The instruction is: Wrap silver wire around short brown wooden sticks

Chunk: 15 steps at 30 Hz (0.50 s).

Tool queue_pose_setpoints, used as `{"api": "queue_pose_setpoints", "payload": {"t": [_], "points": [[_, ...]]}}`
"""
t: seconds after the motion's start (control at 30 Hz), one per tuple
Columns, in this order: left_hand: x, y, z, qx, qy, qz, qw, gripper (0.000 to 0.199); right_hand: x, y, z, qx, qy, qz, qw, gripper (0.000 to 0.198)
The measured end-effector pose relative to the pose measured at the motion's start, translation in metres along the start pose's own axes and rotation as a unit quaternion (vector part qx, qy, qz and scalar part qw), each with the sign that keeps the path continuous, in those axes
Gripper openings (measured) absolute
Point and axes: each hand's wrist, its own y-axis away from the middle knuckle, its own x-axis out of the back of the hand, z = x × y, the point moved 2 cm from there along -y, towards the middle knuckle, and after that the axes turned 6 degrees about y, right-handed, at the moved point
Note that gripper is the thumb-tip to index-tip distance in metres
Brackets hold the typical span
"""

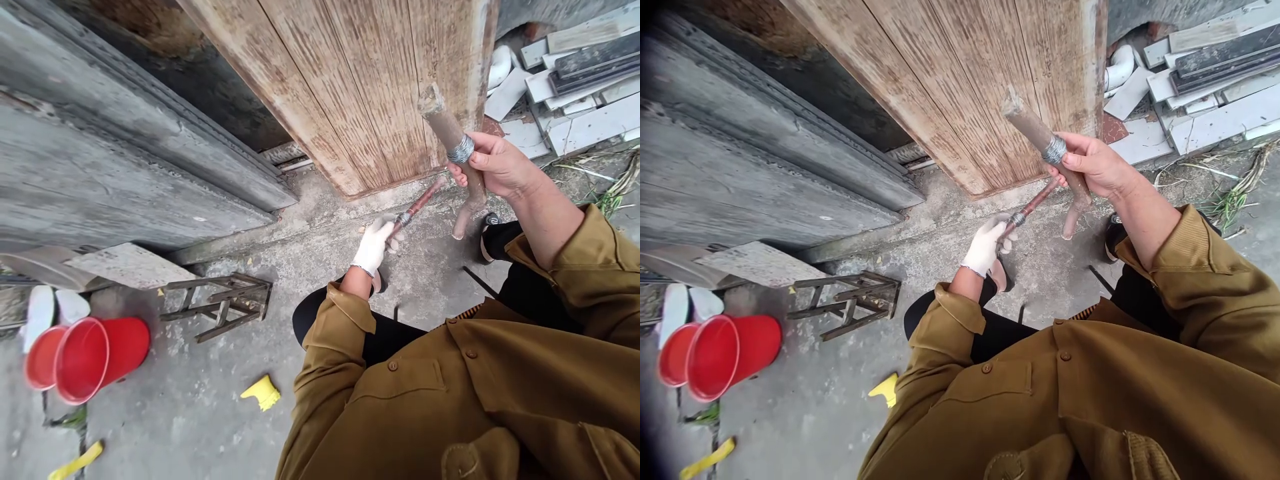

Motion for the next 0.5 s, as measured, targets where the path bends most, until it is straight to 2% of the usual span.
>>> {"api": "queue_pose_setpoints", "payload": {"t": [0.07, 0.1, 0.17, 0.23, 0.33, 0.4, 0.47, 0.5], "points": [[0.0, -0.002, -0.005, 0.05, 0.148, -0.002, 0.988, 0.053, -0.001, 0.001, -0.001, -0.004, -0.002, -0.008, 1.0, 0.083], [0.0, -0.003, -0.006, 0.055, 0.203, 0.0, 0.978, 0.055, -0.001, 0.002, 0.0, -0.007, -0.008, -0.017, 1.0, 0.083], [0.002, -0.004, -0.003, 0.015, 0.277, 0.005, 0.961, 0.059, -0.004, 0.002, 0.004, -0.007, -0.028, -0.05, 0.998, 0.082], [0.005, -0.005, 0.004, -0.072, 0.308, 0.024, 0.948, 0.061, -0.009, 0.002, 0.01, 0.004, -0.058, -0.094, 0.994, 0.077], [0.006, -0.002, 0.018, -0.198, 0.284, 0.076, 0.935, 0.056, -0.023, 0.0, 0.017, -0.011, -0.062, -0.15, 0.987, 0.07], [0.001, 0.0, 0.027, -0.259, 0.226, 0.08, 0.936, 0.057, -0.035, -0.003, 0.018, -0.037, -0.02, -0.181, 0.983, 0.064], [-0.01, 0.001, 0.033, -0.277, 0.136, 0.043, 0.95, 0.062, -0.046, -0.006, 0.017, -0.05, 0.027, -0.215, 0.975, 0.061], [-0.017, 0.0, 0.034, -0.252, 0.087, 0.014, 0.964, 0.061, -0.051, -0.008, 0.016, -0.051, 0.042, -0.231, 0.971, 0.06]]}}
